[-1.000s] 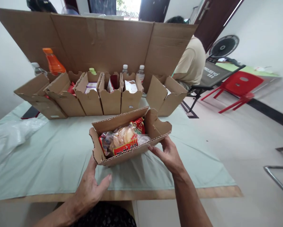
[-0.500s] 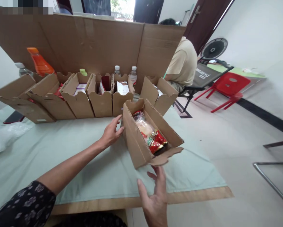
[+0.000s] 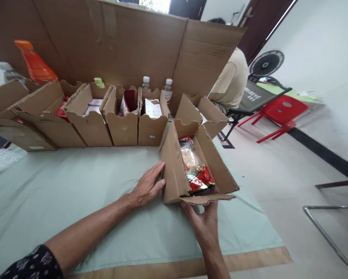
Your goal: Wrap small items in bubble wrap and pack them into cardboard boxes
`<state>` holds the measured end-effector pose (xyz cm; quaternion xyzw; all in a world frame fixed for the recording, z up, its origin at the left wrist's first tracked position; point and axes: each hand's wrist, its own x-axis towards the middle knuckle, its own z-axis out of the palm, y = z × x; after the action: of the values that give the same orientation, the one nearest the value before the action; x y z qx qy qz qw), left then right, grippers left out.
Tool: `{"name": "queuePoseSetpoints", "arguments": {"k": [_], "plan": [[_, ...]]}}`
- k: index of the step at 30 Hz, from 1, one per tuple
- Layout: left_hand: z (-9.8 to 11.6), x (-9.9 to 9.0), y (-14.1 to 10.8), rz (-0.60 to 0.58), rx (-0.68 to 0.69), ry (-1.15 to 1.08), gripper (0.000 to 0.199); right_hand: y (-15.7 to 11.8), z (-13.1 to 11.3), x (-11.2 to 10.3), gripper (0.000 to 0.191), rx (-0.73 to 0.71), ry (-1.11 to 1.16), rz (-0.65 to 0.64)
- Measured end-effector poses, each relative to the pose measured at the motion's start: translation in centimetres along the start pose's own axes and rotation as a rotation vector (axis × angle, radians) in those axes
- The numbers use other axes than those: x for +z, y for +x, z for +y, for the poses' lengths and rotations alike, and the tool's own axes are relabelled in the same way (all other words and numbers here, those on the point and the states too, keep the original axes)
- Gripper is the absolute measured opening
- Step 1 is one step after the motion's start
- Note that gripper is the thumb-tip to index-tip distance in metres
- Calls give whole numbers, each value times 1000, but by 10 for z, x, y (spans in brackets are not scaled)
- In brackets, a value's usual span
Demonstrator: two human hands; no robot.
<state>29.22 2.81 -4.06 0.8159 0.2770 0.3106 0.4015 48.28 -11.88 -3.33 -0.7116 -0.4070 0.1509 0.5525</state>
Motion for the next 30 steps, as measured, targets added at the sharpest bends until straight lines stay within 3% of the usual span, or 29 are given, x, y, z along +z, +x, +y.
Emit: {"name": "queuePoseSetpoints", "arguments": {"k": [7, 15, 21, 30], "plan": [[2, -1, 0, -12, 60, -48, 69, 32, 3, 20, 70, -27, 26, -41], [4, 6, -8, 120, 117, -56, 70, 43, 5, 7, 70, -93, -134, -97], [8, 12, -12, 221, 124, -7, 68, 55, 15, 4, 63, -108, -118, -144], [9, 14, -11, 136, 199, 62, 71, 74, 15, 5, 66, -19, 47, -162]]}}
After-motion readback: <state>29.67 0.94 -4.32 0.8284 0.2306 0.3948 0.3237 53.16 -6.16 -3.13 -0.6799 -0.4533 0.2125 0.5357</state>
